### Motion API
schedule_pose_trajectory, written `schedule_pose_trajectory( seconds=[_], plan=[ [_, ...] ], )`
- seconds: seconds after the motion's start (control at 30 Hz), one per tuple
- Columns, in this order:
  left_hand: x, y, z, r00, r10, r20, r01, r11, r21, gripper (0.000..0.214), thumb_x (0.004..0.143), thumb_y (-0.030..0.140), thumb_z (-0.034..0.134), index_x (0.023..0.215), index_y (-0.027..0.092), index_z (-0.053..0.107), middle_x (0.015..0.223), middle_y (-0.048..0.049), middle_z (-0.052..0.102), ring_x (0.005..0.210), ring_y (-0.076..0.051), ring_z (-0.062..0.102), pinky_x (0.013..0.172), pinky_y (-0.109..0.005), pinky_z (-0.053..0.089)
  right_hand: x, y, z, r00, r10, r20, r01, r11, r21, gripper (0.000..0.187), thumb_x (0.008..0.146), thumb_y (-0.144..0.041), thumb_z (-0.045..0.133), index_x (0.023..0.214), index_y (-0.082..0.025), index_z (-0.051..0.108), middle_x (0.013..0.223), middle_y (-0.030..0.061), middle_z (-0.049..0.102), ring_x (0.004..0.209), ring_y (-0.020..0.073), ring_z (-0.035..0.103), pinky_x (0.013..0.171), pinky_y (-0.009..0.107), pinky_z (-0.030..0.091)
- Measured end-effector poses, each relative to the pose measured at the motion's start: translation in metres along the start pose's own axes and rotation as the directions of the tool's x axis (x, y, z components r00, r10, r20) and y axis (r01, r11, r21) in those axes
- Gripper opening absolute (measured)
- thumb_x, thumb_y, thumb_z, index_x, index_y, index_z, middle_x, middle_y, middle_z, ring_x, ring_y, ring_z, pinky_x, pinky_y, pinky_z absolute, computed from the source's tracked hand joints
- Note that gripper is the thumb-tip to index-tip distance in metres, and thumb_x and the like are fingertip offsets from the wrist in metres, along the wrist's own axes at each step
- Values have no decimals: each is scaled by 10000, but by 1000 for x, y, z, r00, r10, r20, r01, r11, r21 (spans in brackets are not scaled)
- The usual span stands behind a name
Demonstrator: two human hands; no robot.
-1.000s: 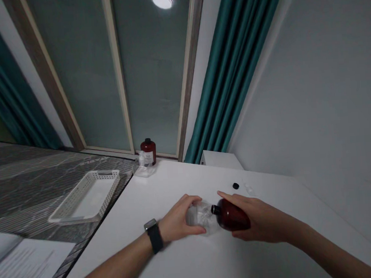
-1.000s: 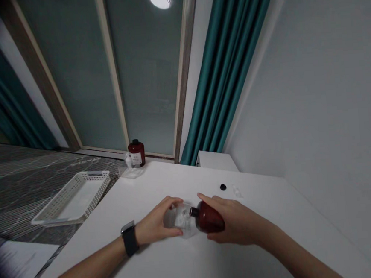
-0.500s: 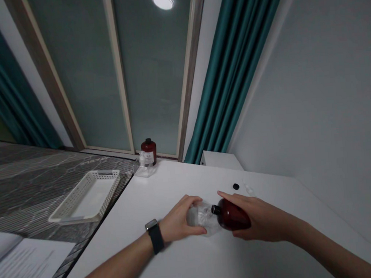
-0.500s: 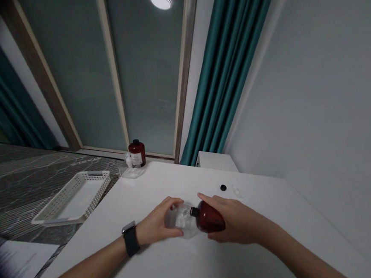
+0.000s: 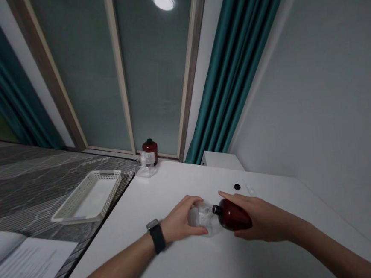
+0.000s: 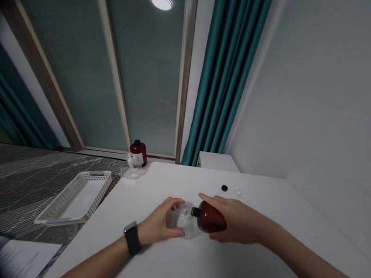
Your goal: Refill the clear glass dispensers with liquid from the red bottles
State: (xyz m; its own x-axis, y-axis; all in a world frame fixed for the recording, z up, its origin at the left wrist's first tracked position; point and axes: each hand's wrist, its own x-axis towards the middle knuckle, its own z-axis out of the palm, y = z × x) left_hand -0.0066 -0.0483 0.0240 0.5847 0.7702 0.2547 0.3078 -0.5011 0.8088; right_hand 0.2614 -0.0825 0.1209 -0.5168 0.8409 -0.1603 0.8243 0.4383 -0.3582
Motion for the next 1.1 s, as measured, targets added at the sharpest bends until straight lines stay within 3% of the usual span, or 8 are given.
schedule_pose_trajectory(
  seconds=[1.1],
  plan=[
    [-1, 3, -2, 1000, -12, 7, 12, 1000, 6, 696, 612, 279, 896, 1201, 175, 541, 1146, -82, 613, 1026, -246, 578, 908, -390, 472, 1, -4, -5, 1000, 2, 23, -2, 1000, -7, 938, 718, -357, 738, 1537, -253, 292, 1529, 113, 450, 1320, 326, 516, 1094, 467, 407]
  ],
)
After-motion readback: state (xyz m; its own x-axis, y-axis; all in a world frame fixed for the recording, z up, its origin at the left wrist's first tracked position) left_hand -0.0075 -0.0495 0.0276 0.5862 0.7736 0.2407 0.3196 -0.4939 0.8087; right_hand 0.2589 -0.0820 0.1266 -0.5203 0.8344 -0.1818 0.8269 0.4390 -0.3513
